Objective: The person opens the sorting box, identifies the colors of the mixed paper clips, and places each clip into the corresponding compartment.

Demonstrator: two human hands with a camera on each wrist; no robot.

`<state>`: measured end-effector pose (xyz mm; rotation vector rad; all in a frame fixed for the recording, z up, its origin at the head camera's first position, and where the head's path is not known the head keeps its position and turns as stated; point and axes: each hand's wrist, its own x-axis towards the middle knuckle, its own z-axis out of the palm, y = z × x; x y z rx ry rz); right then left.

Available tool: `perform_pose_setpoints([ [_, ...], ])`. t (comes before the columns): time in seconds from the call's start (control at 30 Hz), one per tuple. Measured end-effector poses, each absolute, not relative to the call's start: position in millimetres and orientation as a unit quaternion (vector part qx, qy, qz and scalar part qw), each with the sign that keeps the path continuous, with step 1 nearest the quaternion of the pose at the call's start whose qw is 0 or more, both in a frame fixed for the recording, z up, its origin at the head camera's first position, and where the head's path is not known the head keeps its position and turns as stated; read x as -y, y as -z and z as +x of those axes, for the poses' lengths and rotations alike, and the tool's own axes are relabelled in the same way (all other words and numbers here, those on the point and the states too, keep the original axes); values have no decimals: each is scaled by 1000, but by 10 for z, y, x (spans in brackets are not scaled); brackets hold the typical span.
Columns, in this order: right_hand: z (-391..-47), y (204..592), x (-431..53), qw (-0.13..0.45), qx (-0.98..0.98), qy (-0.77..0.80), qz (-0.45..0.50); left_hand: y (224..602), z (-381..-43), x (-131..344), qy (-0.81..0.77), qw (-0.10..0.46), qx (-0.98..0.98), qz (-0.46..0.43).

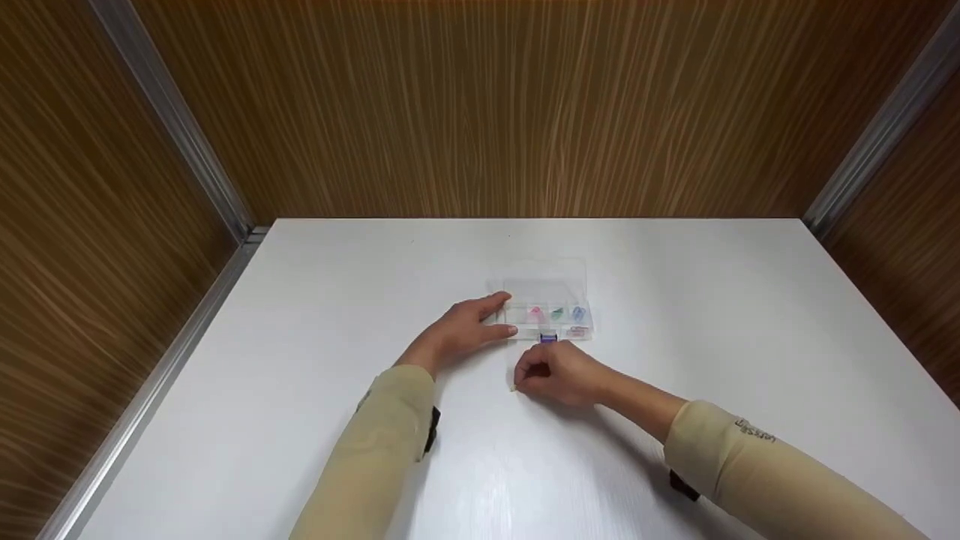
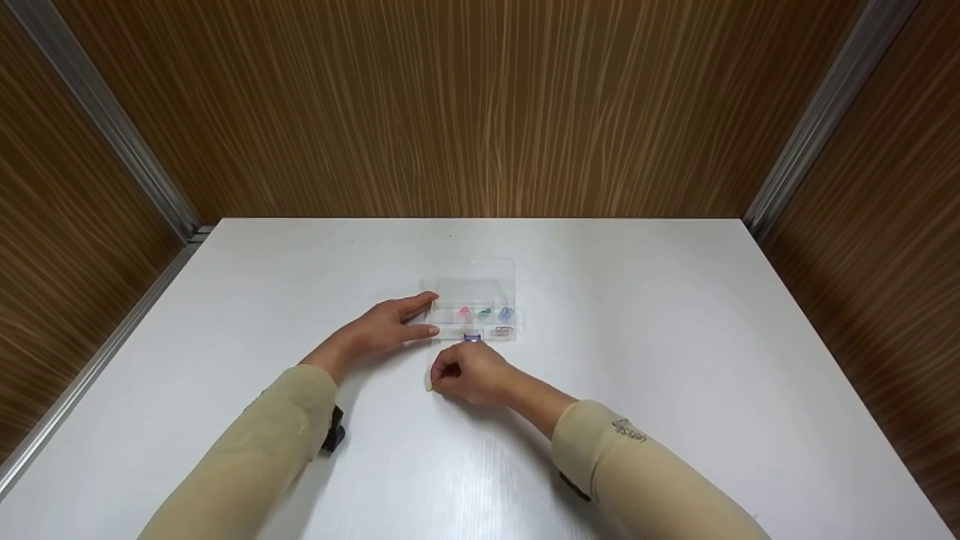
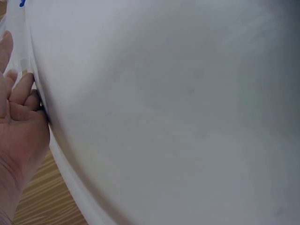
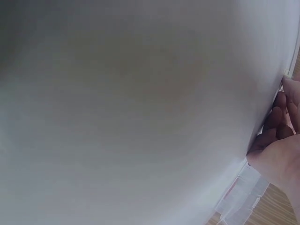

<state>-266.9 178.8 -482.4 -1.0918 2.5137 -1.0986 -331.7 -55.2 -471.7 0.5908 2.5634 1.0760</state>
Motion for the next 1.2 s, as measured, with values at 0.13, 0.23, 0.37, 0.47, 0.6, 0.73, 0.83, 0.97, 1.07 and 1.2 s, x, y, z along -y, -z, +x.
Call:
perform_pose_setpoints([
  [0.13, -2665, 4816, -1775, 109, -849, 382, -347, 4725, -3307, 566, -377, 148, -892, 200],
  [0.23, -2665, 4800, -1786, 123, -846, 396, -335, 4736, -3305, 575, -381, 150, -891, 196],
  [0.37, -2699, 4745, -1846, 124, -838, 425, -318, 4741, -3307, 575, -384, 154, -891, 187],
  [0.47, -2765, 4670, -1913, 95, -842, 439, -298, 4737, -3309, 567, -381, 155, -893, 182],
  [0.6, -2870, 4547, -1992, 43, -860, 436, -261, 4721, -3300, 557, -382, 155, -893, 182],
  [0.73, -2955, 4472, -2037, 9, -877, 421, -231, 4704, -3287, 551, -385, 156, -891, 183],
  [0.83, -3008, 4469, -2047, -4, -886, 407, -220, 4703, -3291, 545, -384, 158, -891, 181],
  [0.97, -3067, 4481, -2028, -8, -893, 397, -210, 4712, -3303, 539, -376, 160, -895, 177],
  [1.07, -3103, 4487, -1998, -9, -896, 394, -206, 4715, -3303, 539, -373, 159, -897, 178],
  [1.2, -3132, 4514, -1954, -7, -898, 390, -202, 4720, -3300, 547, -374, 155, -896, 181],
])
